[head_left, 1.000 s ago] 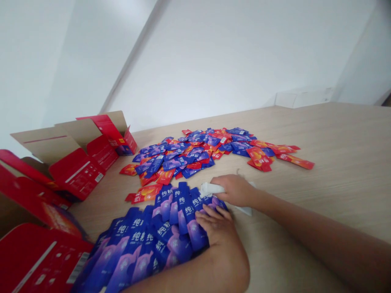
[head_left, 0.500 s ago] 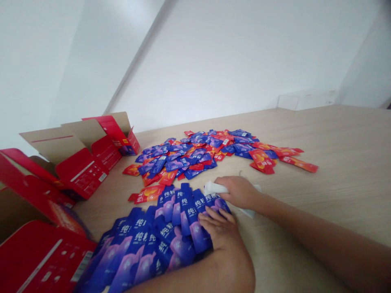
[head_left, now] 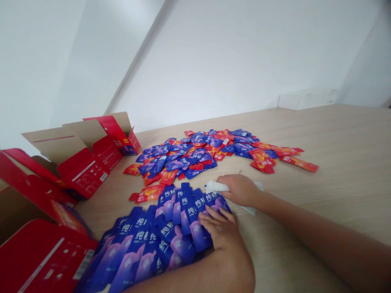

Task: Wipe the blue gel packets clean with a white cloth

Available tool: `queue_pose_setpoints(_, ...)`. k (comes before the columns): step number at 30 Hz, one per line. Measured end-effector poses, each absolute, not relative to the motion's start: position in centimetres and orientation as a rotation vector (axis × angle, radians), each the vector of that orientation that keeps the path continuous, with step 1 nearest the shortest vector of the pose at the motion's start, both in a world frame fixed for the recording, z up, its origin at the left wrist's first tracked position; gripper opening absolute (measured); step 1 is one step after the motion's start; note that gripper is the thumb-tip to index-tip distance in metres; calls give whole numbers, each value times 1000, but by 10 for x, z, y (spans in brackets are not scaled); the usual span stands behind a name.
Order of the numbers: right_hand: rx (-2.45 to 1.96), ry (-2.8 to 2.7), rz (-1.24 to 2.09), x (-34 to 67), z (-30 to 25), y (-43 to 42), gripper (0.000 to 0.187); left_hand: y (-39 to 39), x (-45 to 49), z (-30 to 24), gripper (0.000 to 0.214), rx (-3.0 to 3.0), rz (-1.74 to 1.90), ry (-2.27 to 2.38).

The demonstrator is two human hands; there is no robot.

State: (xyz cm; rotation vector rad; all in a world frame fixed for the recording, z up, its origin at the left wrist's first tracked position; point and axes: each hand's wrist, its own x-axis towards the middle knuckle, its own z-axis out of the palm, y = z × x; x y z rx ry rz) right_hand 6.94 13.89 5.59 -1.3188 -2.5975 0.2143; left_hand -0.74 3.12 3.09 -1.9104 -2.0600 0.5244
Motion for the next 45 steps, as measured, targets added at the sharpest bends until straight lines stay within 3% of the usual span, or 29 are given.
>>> queue_pose_setpoints(6, -1159, -2716, 353, 56, 53, 126, 25, 32, -9, 26, 51, -1887, 615, -1947)
queue_pose_setpoints(14, -1403, -2615, 243, 70, 52, 142, 29, 30, -9, 24, 52, -1862, 624, -1924)
queue_pose_setpoints(21, -968, -2767, 414, 59, 54, 126, 27, 31, -10, 17, 48, -1862, 632, -1868)
queue_pose_setpoints(28, -1342, -2704, 252, 69, 49, 142, 27, 30, -8, 26, 54, -1884, 669, -1892)
queue_pose_setpoints(36, -961, -2714, 367, 62, 51, 133, 33, 31, -8, 25, 53, -1876, 661, -1903)
queue_pose_setpoints(45, -1281, -2614, 248, 69, 49, 142, 33, 29, -8, 30, 55, -1890, 705, -1896)
